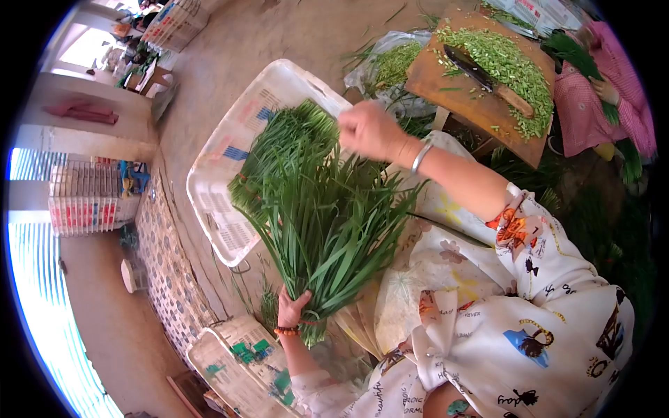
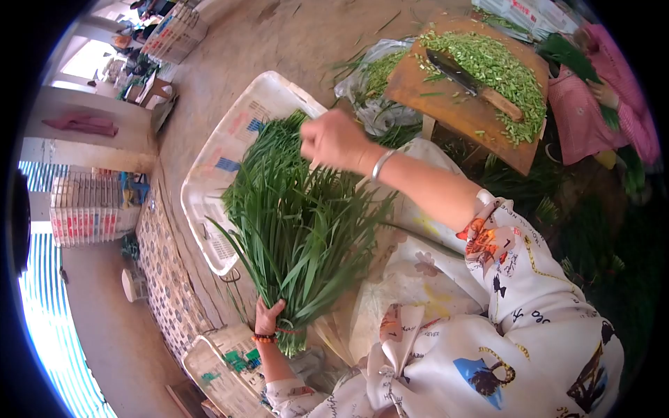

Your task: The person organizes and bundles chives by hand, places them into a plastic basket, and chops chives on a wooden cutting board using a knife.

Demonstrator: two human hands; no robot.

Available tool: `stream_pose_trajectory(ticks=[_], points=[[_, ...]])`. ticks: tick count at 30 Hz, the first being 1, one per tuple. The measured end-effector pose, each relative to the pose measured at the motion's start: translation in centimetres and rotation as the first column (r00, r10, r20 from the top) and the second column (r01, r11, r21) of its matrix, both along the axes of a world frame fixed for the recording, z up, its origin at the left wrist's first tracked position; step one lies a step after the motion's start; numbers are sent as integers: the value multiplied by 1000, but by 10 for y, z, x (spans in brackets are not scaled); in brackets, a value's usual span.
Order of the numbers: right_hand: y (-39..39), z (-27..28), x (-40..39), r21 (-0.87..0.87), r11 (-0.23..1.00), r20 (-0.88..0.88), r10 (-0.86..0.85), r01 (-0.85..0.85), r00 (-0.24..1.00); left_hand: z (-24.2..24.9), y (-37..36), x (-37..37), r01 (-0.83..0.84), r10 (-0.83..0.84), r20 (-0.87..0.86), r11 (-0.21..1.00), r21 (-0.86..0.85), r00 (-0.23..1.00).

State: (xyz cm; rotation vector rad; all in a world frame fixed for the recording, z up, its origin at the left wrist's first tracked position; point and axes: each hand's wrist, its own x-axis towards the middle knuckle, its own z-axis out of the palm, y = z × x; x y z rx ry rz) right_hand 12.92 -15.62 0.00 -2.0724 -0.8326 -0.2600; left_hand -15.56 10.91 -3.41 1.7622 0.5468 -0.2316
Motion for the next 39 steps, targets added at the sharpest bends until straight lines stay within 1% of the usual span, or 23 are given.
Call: stream_pose_trajectory(ticks=[1, 3, 5, 6, 8, 11, 12, 14, 15, 17, 19, 20, 22, 25, 28, 30, 31, 32, 33, 34, 35, 37, 39], points=[[-5, 1, 9, 53, 988, -290, -123, 144, 949, 0, 1, 0, -4, 5, -20, 1000, 12, 1000], [-23, -17, 31, -56, 962, -167, -274, 268, 947, -1, 1, 0, -33, 34, -47, 999, 25, 998], [-44, -9, 33, -341, 922, -299, -289, 181, 910, -4, 1, 4, -130, 127, -32, 981, -145, 991], [-50, -13, 32, -344, 927, -300, -263, 153, 917, -4, -1, 7, -159, 155, -35, 976, -147, 987], [-53, -20, 25, -322, 936, -268, -235, 143, 935, -2, -4, 14, -260, 253, -62, 934, -246, 966], [-15, 1, -41, -54, 996, -92, 72, -78, 993, 1, -9, 24, -375, 353, -140, 908, -187, 925], [4, 1, -66, -38, 965, 184, 263, -261, 947, -9, -3, 23, -336, 321, -108, 924, -183, 941], [40, -2, -114, -81, 836, 270, 542, -542, 796, -12, -6, 26, -325, 314, -94, 935, -145, 945], [56, -5, -134, -128, 783, 323, 613, -609, 721, -12, -8, 27, -316, 308, -84, 943, -106, 948], [79, -23, -162, -218, 812, 391, 581, -542, 713, -11, -16, 28, -338, 333, -61, 932, -131, 941], [82, -33, -176, -403, 771, 148, 587, -494, 796, -12, -23, 25, -392, 395, -20, 900, -192, 918], [82, -40, -178, -401, 767, 151, 594, -500, 790, -17, -23, 22, -393, 401, 29, 909, -138, 916], [77, -38, -183, -477, 746, 90, 568, -465, 818, -20, -19, 19, -383, 390, 23, 913, -140, 921], [76, -35, -167, -476, 780, 151, 528, -407, 836, -21, -21, 21, -357, 365, 10, 917, -176, 931], [66, -36, -126, -459, 844, 153, 383, -277, 911, -15, -27, 24, -377, 387, 6, 903, -204, 922], [53, -38, -91, -561, 810, 83, 256, -167, 963, -8, -32, 26, -383, 387, -19, 902, -199, 922], [45, -31, -76, -553, 818, -63, 148, -158, 987, -9, -32, 25, -384, 388, -20, 901, -203, 921], [35, -29, -65, -435, 896, -43, 74, -85, 996, -11, -32, 25, -377, 380, -17, 910, -174, 925], [28, -29, -56, -304, 953, 70, 24, -2, 997, -12, -32, 23, -372, 374, -15, 917, -145, 927], [25, -19, -55, -139, 990, 83, 17, -6, 996, -9, -34, 24, -378, 380, -16, 914, -149, 925], [23, -9, -53, 31, 999, 94, 9, -12, 996, -2, -39, 25, -371, 372, 2, 925, -88, 928], [25, 12, -70, 85, 984, -145, 169, -158, 975, 8, -46, 28, -361, 361, 17, 932, -27, 932], [36, 6, -90, 89, 952, -135, 304, -294, 943, 13, -52, 31, -388, 387, 9, 922, 4, 922]])
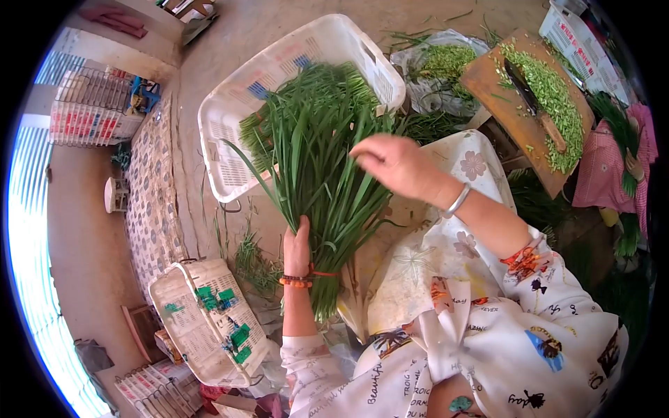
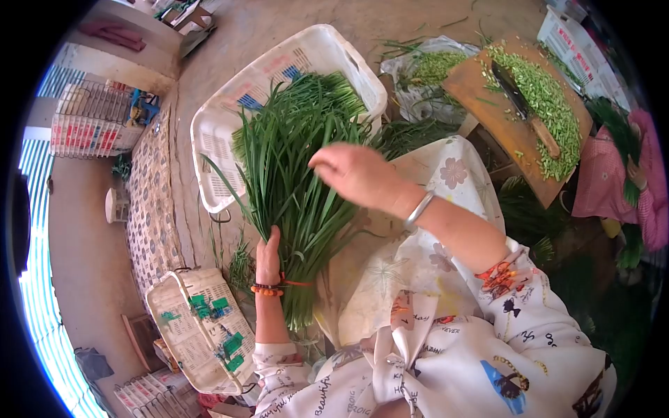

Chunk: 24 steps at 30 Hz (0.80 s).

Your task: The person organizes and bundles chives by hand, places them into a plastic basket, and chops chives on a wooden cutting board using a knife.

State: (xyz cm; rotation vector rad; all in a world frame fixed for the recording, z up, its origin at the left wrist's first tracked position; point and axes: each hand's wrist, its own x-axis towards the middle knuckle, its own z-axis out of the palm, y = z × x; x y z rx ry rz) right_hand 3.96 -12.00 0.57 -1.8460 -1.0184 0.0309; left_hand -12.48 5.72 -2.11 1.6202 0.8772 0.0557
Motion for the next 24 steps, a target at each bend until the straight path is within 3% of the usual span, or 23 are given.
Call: stream_pose_trajectory(ticks=[2, 4, 5, 6, 8, 9, 10, 12, 14, 15, 16, 18, 19, 20, 21, 22, 23, 24], points=[[10, -3, -15, -119, 977, -497, 93, -174, 863, -13, 4, -3, 13, -13, 15, 1000, -7, 1000], [21, -24, -24, 132, 962, -851, 234, -239, 470, -15, 5, -4, 22, -22, 30, 1000, -14, 999], [24, -32, -28, 157, 965, -922, 220, -212, 318, -12, 2, -3, 24, -24, 22, 1000, -3, 999], [27, -39, -32, 159, 964, -922, 221, -212, 317, -10, 1, -2, 26, -26, 15, 1000, 8, 1000], [32, -53, -39, 339, 941, -923, 335, 12, -188, -10, 1, -3, 16, -16, 27, 1000, -7, 1000], [30, -48, -38, 459, 876, -806, 480, 148, -347, -10, 2, -3, 6, -5, 40, 1000, -22, 999], [26, -42, -39, 519, 794, -706, 607, 318, -364, -10, 4, -3, 7, -6, 39, 1000, -23, 999], [7, -37, -28, 794, 439, -224, 854, 420, -469, -13, 8, -5, -4, 6, 24, 998, -65, 1000], [-20, -57, -30, 777, 627, -397, 566, 64, -722, -23, 13, -8, -3, 8, 67, 998, -65, 998], [-27, -47, -28, 518, 722, -813, 249, -459, -526, -26, 13, -9, -5, 12, 110, 998, -63, 994], [-26, -62, -45, 207, 762, -946, -5, -614, -325, -24, 8, -10, 4, 4, 117, 998, -69, 993], [-19, -108, -81, 75, 978, -826, -47, -192, -562, -9, -13, -9, 47, -42, -24, 969, 242, 999], [-13, -111, -84, 75, 980, -826, -42, -184, -562, 9, -34, -9, 62, -32, -107, 952, 298, 994], [-7, -112, -88, 215, 972, -770, 230, 98, -595, 14, -49, -14, 132, -91, -139, 938, 320, 986], [-2, -113, -92, 350, 859, -635, 510, 373, -580, 2, -59, -31, 264, -239, -115, 829, 493, 964], [0, -107, -88, 457, 744, -501, 668, 487, -550, 17, -73, -40, 413, -394, -163, 712, 568, 904], [-4, -98, -84, 538, 684, -436, 726, 494, -532, 34, -80, -46, 505, -508, -151, 688, 521, 848], [-13, -88, -81, 596, 667, -428, 735, 447, -525, 47, -81, -55, 524, -525, -92, 787, 327, 846]])
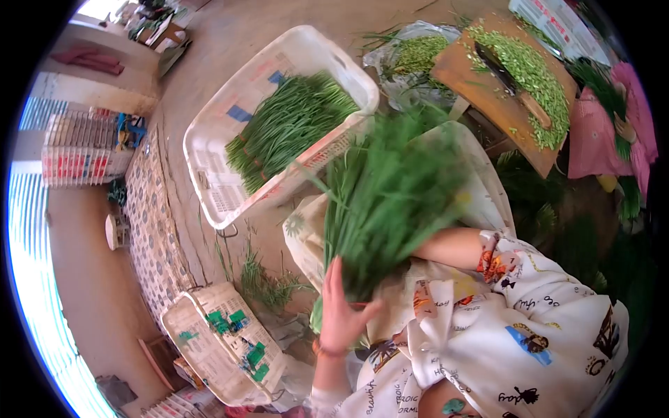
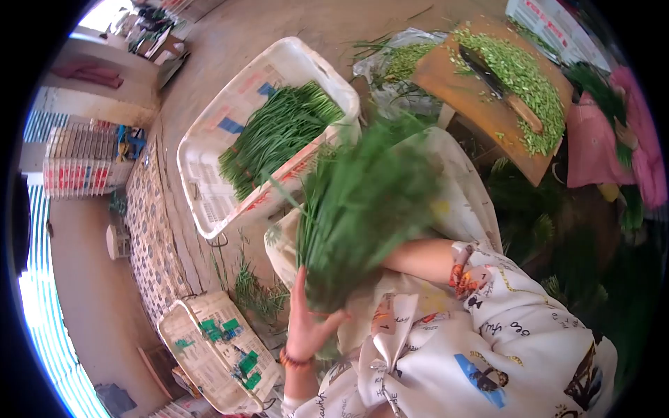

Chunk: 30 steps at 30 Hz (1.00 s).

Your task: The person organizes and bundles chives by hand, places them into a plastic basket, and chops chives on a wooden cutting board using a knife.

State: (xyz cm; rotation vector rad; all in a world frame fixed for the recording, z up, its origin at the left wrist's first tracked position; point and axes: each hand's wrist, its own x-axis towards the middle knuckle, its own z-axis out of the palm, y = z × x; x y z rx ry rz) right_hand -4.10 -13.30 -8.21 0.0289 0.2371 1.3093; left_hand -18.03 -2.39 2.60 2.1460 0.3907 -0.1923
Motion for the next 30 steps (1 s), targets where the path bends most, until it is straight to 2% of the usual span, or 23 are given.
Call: stream_pose_trajectory(ticks=[2, 4, 5, 6, 8, 9, 11, 14, 15, 16, 18, 20, 22, 23, 24, 26, 27, 29, 30], points=[[-23, 14, 4, -21, 994, 205, 109, -107, 973, 19, 20, -14, -125, 131, 9, 963, -237, 991], [-45, 25, 4, -166, 965, 463, 258, -203, 848, 9, 60, -14, -269, 222, -239, 946, -183, 945], [-51, 29, 5, -231, 950, 554, 305, -209, 775, 4, 73, -5, -276, 187, -352, 935, -221, 917], [-56, 33, 5, -278, 938, 620, 341, -208, 706, -12, 80, 0, -276, 188, -355, 936, -218, 916], [-61, 36, 8, -326, 931, 700, 355, -166, 619, -56, 96, 8, -47, -139, -313, 853, -519, 940], [-61, 37, 11, -338, 930, 728, 354, -142, 588, -75, 99, 12, -35, -151, -312, 855, -518, 938], [-59, 40, 17, -338, 936, 770, 336, -99, 542, -102, 96, 22, -140, -28, -202, 629, -765, 979], [-55, 43, 32, -315, 949, 804, 284, -32, 523, -83, 86, 48, -156, -93, -272, 625, -765, 958], [-54, 43, 40, -301, 954, 812, 257, -1, 524, -76, 80, 51, -200, -48, -276, 573, -795, 960], [-52, 42, 49, -284, 958, 818, 228, 26, 527, -75, 81, 50, -195, -49, -271, 573, -796, 961], [-51, 35, 78, -248, 960, 825, 141, 127, 547, -72, 89, 46, -289, 74, -304, 578, -763, 950], [-53, 22, 111, -204, 933, 835, 9, 296, 550, -55, 101, 42, -341, 136, -323, 575, -744, 936], [-65, -2, 151, -176, 818, 857, -147, 548, 495, -56, 120, 31, -313, 171, -264, 607, -730, 949], [-74, -13, 167, -193, 703, 895, -159, 684, 416, -56, 128, 25, -292, 181, -229, 626, -723, 956], [-77, 15, 165, -472, 497, 771, -169, 728, 614, -62, 135, 18, -309, 203, -232, 626, -716, 951], [-85, 43, 154, -424, 421, 833, -166, 802, 527, -72, 148, 9, -394, 277, -282, 602, -694, 919], [-82, 54, 146, -420, 431, 833, -167, 799, 528, -72, 143, 7, -416, 325, -265, 613, -672, 908], [-73, 71, 124, -324, 507, 943, 101, 799, 318, -79, 135, 5, -430, 361, -240, 680, -594, 901], [-65, 76, 113, -214, 612, 976, 99, 761, 194, -81, 129, 5, -412, 362, -204, 725, -552, 910]])
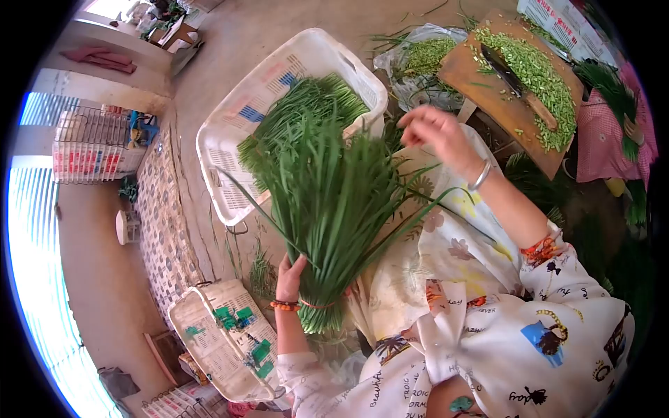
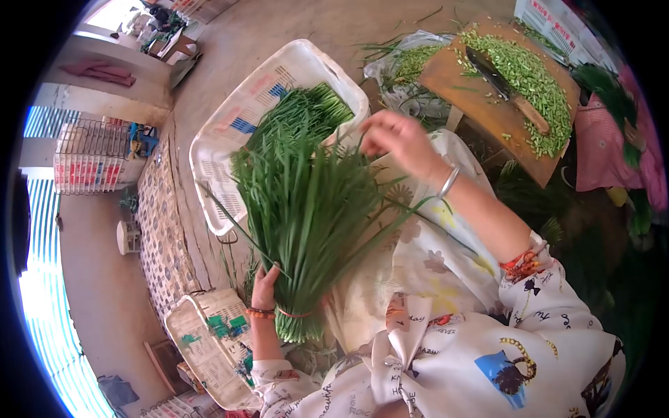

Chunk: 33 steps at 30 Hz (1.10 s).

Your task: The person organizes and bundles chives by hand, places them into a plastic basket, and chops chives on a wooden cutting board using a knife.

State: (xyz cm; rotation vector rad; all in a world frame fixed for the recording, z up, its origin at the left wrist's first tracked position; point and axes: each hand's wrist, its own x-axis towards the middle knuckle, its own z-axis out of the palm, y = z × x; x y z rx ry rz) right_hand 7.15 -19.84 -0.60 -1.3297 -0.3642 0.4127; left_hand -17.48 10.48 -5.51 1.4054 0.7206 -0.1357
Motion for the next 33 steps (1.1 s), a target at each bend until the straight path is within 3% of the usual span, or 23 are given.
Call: stream_pose_trajectory(ticks=[3, 4, 5, 6, 9, 11, 12, 14, 19, 22, 24, 25, 27, 28, 30, 33], points=[[28, 25, -45, -268, 945, 394, 286, -188, 874, 18, -24, 12, -13, 13, 62, 1000, 9, 998], [36, 29, -58, -310, 924, 539, 367, -226, 758, 22, -28, 14, -8, 6, 68, 999, 40, 998], [46, 16, -65, -319, 925, 754, 379, -204, 536, 21, -29, 15, 9, -12, 62, 999, 45, 998], [54, 13, -73, -329, 925, 817, 380, -190, 433, 20, -29, 15, 8, -11, 63, 999, 45, 998], [77, 9, -91, -283, 954, 872, 300, -102, 387, 20, -32, 16, 43, -47, 66, 997, 62, 997], [82, 2, -103, -437, 899, 874, 415, 37, 252, 25, -38, 19, -14, 7, 76, 996, 88, 997], [80, -4, -109, -438, 898, 875, 414, 44, 252, 22, -36, 19, -8, 1, 78, 996, 87, 997], [72, -19, -122, -728, 685, 668, 703, 18, 242, 14, -33, 15, -41, 31, 72, 990, 136, 997], [65, -26, -128, -678, 734, 695, 653, -28, 300, 15, -36, 17, -23, 16, 51, 992, 125, 999], [70, -20, -123, -568, 821, 804, 540, 53, 250, 19, -39, 19, -30, 21, 69, 991, 134, 997], [75, -25, -123, -735, 669, 612, 724, -109, 319, 17, -36, 19, 33, -39, 34, 987, 160, 999], [77, -32, -124, -737, 667, 608, 726, -113, 320, 15, -36, 19, 32, -37, 30, 987, 158, 999], [80, -46, -126, -598, 802, 745, 560, -10, 364, 13, -38, 19, 54, -65, 35, 963, 262, 997], [80, -48, -128, -599, 801, 741, 561, -14, 368, 14, -39, 20, 56, -65, 28, 964, 260, 997], [83, -50, -130, -629, 777, 723, 581, 10, 374, 21, -42, 24, 310, -366, -15, 765, 565, 931], [87, -54, -130, -504, 859, 818, 442, 89, 369, 20, -39, 30, 265, -289, -56, 761, 593, 956]])
